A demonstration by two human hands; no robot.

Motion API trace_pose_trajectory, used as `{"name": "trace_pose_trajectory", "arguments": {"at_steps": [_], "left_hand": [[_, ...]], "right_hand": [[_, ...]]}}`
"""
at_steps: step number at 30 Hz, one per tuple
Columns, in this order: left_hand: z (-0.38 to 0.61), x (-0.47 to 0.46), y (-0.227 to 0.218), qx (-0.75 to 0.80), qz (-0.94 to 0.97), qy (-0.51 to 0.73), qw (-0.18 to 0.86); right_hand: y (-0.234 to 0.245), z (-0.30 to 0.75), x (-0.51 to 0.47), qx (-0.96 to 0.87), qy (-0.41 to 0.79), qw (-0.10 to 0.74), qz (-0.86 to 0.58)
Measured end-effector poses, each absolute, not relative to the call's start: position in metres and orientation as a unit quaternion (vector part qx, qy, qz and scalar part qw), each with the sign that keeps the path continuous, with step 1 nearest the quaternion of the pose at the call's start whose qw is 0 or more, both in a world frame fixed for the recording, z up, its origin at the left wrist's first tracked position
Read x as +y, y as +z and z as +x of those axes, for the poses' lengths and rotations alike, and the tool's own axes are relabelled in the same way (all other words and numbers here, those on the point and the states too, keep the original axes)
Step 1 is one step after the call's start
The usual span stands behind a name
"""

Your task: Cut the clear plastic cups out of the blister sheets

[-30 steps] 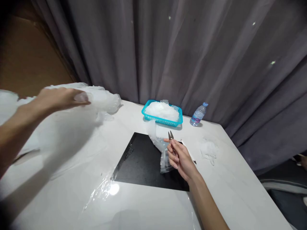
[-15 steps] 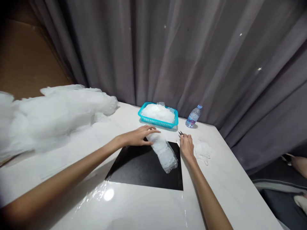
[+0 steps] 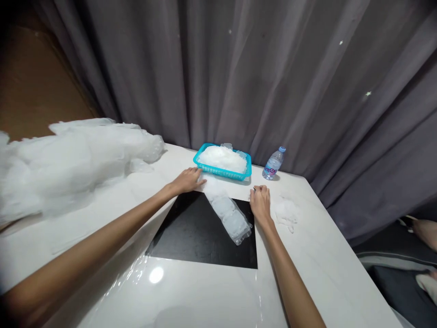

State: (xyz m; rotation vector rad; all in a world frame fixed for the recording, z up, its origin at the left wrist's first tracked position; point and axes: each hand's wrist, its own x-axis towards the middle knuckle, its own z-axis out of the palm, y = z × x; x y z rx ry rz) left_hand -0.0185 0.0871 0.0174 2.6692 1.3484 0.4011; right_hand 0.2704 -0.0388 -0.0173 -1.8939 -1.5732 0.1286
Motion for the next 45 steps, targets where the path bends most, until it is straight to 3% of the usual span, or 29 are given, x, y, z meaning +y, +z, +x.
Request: {"name": "trace_pose_trajectory", "arguments": {"at_steps": [12, 20, 30, 33, 36, 40, 45], "left_hand": [[-0.037, 0.084, 0.024, 0.45, 0.864, 0.213, 0.077], [-0.048, 0.055, 0.058, 0.436, 0.831, 0.331, 0.099], [-0.052, 0.027, 0.132, 0.358, 0.791, 0.46, 0.183], [-0.037, 0.027, 0.118, 0.378, 0.846, 0.355, 0.125], [-0.018, 0.027, 0.071, 0.363, 0.889, 0.263, 0.093], [-0.005, 0.02, 0.012, 0.338, 0.907, 0.235, 0.087], [-0.011, 0.0, -0.002, 0.298, 0.924, 0.215, 0.109]], "right_hand": [[-0.014, 0.195, -0.038, -0.674, 0.176, 0.364, -0.619], [0.03, 0.179, -0.071, -0.693, 0.19, 0.395, -0.573], [0.127, 0.158, -0.141, -0.518, 0.485, 0.5, -0.497], [0.104, 0.16, -0.151, -0.464, 0.561, 0.473, -0.495], [0.054, 0.164, -0.161, -0.421, 0.612, 0.433, -0.511], [0.001, 0.176, -0.18, -0.425, 0.556, 0.426, -0.574], [0.005, 0.208, -0.18, -0.524, 0.499, 0.311, -0.617]]}}
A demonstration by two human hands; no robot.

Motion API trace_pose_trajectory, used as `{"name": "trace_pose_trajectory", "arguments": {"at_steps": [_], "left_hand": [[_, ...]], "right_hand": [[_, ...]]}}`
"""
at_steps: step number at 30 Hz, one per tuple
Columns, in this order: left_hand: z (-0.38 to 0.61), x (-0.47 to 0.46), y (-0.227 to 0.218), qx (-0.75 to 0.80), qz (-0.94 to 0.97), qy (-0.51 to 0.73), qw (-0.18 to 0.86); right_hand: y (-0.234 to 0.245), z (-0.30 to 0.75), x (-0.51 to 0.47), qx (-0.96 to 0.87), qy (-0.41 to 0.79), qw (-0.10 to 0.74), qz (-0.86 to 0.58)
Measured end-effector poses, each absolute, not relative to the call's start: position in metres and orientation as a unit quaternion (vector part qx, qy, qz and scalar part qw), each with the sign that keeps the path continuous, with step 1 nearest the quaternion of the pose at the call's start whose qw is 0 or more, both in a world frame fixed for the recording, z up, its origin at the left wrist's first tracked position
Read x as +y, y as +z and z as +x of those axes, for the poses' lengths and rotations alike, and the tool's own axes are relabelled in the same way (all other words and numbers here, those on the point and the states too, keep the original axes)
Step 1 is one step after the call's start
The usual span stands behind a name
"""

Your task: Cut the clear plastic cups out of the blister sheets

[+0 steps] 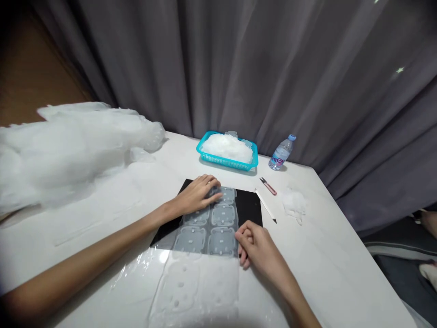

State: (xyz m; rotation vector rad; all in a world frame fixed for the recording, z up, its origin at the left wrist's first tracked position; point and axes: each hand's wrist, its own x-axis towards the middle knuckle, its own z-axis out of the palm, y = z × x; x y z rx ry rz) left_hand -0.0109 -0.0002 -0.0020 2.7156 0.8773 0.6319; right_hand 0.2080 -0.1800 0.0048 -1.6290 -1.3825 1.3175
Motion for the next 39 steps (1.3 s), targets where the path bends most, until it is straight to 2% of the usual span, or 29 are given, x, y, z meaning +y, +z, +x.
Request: {"name": "trace_pose_trajectory", "arguments": {"at_steps": [2, 5, 7, 13, 18, 20, 25, 31, 39], "left_hand": [[-0.012, -0.009, -0.003, 0.279, 0.93, 0.201, 0.129], [-0.012, -0.019, -0.008, 0.271, 0.932, 0.191, 0.146], [-0.011, -0.021, -0.011, 0.277, 0.929, 0.191, 0.151], [-0.01, -0.021, -0.009, 0.283, 0.925, 0.191, 0.169], [-0.006, -0.018, -0.008, 0.281, 0.926, 0.181, 0.176], [-0.004, -0.018, -0.007, 0.282, 0.927, 0.175, 0.176], [0.002, -0.02, -0.004, 0.3, 0.924, 0.166, 0.169], [0.0, -0.019, -0.007, 0.287, 0.917, 0.194, 0.196], [-0.003, -0.014, -0.01, 0.28, 0.913, 0.186, 0.231]], "right_hand": [[0.014, 0.224, -0.166, -0.574, 0.381, 0.283, -0.667], [0.02, 0.248, -0.136, -0.615, 0.086, 0.281, -0.732], [0.017, 0.264, -0.119, -0.604, 0.04, 0.257, -0.753], [0.001, 0.301, -0.11, -0.563, 0.254, 0.236, -0.75], [0.006, 0.306, -0.118, -0.582, 0.294, 0.252, -0.715], [0.013, 0.3, -0.116, -0.6, 0.296, 0.285, -0.687], [0.044, 0.268, -0.096, -0.604, 0.373, 0.429, -0.559], [0.048, 0.233, -0.08, -0.583, 0.422, 0.516, -0.465], [0.015, 0.232, -0.091, -0.667, 0.367, 0.418, -0.495]]}}
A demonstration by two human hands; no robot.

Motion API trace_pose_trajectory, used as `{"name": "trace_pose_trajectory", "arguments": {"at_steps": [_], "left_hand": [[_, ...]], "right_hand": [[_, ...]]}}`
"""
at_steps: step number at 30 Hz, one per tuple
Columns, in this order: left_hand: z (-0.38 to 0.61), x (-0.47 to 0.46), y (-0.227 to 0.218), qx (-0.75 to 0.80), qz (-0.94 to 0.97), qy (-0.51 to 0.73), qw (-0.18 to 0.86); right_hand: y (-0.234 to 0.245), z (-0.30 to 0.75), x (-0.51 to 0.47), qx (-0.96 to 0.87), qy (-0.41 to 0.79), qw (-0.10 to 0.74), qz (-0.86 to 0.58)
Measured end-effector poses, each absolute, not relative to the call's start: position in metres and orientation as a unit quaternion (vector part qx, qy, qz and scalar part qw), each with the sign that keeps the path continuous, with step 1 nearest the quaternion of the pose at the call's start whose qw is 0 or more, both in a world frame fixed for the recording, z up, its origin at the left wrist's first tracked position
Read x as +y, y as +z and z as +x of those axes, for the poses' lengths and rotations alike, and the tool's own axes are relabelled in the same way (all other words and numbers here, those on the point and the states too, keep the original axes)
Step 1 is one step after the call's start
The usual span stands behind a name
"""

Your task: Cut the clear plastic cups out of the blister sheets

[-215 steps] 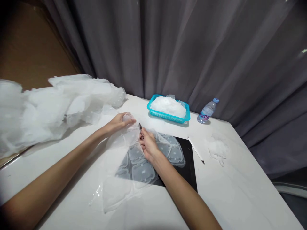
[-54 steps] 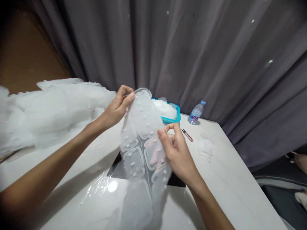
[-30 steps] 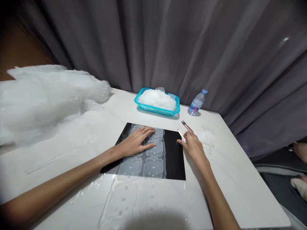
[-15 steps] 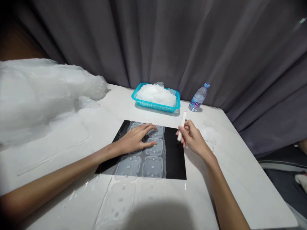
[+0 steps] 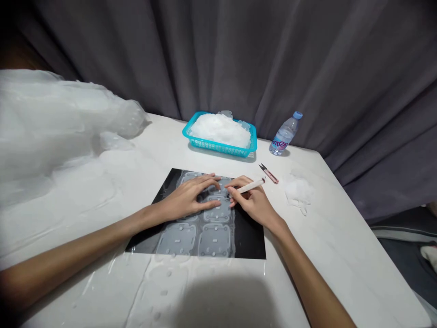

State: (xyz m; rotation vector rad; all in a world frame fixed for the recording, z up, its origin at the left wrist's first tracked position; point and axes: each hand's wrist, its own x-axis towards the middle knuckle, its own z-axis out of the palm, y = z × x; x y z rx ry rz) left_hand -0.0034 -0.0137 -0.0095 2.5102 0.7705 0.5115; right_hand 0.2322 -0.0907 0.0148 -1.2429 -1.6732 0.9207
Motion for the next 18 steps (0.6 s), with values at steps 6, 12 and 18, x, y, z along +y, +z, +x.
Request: {"name": "trace_pose_trajectory", "arguments": {"at_steps": [6, 12, 18], "left_hand": [[-0.0022, -0.0137, -0.0109, 0.275, 0.918, 0.182, 0.218], [-0.0015, -0.0132, -0.0144, 0.271, 0.922, 0.198, 0.194], [-0.0003, -0.0127, -0.0167, 0.278, 0.921, 0.206, 0.176]], "right_hand": [[0.0201, 0.2349, -0.0909, -0.718, 0.32, 0.363, -0.5], [0.0146, 0.2345, -0.0924, -0.733, 0.322, 0.341, -0.492], [0.0137, 0.2346, -0.0881, -0.745, 0.34, 0.347, -0.456]]}}
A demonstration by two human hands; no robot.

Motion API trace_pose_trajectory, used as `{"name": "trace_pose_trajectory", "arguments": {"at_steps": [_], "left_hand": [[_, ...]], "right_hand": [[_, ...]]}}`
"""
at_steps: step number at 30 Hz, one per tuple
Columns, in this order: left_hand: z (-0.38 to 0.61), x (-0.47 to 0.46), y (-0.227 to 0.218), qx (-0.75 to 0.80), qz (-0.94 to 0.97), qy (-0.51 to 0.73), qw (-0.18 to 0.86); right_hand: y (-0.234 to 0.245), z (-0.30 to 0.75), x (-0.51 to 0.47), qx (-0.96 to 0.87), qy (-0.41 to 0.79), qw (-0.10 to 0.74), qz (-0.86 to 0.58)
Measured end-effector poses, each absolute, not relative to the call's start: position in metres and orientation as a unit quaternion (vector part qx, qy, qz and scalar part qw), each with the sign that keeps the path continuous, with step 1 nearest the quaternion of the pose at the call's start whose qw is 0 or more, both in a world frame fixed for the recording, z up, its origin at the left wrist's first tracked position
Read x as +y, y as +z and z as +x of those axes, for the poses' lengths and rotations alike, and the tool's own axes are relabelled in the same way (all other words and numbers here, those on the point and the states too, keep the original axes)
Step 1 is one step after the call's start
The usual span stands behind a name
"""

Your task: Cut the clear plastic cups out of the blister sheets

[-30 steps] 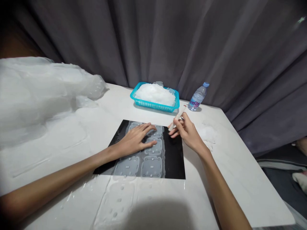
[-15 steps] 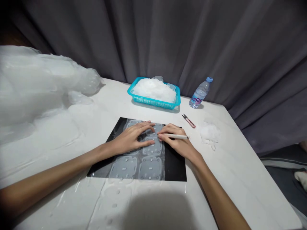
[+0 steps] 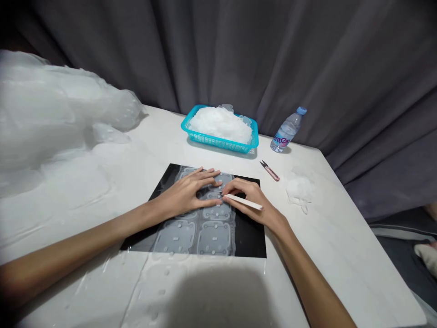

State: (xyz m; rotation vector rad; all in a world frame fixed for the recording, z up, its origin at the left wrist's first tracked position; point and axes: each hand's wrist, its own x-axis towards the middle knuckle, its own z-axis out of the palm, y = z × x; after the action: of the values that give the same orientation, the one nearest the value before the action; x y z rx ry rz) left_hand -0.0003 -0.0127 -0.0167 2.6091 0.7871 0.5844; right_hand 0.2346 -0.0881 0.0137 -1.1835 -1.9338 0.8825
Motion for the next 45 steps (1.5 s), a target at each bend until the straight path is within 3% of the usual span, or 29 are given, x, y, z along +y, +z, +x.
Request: {"name": "trace_pose_trajectory", "arguments": {"at_steps": [45], "left_hand": [[-0.0004, -0.0128, -0.0153, 0.298, 0.919, 0.192, 0.174]], "right_hand": [[0.0094, 0.2301, -0.092, -0.845, 0.191, 0.239, -0.439]]}}
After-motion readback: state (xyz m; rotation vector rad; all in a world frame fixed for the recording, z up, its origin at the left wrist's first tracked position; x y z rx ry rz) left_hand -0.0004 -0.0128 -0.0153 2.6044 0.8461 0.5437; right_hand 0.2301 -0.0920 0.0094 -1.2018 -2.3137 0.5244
